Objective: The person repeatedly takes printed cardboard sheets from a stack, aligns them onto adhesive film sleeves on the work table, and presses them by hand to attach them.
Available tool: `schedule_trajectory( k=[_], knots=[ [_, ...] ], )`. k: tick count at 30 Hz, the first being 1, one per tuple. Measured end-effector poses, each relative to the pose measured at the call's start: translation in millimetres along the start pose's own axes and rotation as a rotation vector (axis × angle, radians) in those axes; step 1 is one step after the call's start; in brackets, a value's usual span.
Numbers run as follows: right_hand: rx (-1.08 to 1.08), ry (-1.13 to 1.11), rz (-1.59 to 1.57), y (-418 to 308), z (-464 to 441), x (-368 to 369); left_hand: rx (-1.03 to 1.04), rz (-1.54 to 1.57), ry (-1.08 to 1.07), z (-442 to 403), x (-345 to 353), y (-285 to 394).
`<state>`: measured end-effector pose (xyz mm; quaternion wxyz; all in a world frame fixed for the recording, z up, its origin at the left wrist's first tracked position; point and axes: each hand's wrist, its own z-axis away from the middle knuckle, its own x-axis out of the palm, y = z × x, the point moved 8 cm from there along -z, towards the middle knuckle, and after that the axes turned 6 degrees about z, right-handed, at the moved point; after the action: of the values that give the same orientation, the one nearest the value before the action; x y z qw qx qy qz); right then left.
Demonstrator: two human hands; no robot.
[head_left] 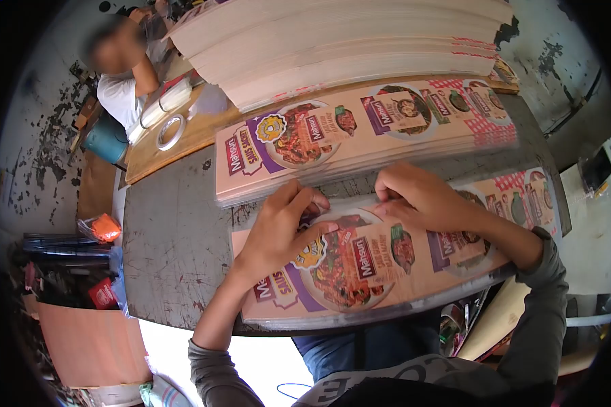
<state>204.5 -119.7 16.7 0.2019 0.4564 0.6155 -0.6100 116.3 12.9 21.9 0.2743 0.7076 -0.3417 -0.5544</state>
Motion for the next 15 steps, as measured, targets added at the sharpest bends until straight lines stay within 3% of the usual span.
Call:
schedule_trajectory(
  k=[7, 15],
  knots=[
    [0.011, -0.007, 0.010, 5.6, -2.9, 0.9, 0.041, -0.257, 0.064, 7.4, -3.5, 3.1],
    [-0.036, -0.075, 0.003, -0.7, 0.7, 1.0, -0.007, -0.245, 0.007, 10.1, -5.9, 0.4]
  ],
)
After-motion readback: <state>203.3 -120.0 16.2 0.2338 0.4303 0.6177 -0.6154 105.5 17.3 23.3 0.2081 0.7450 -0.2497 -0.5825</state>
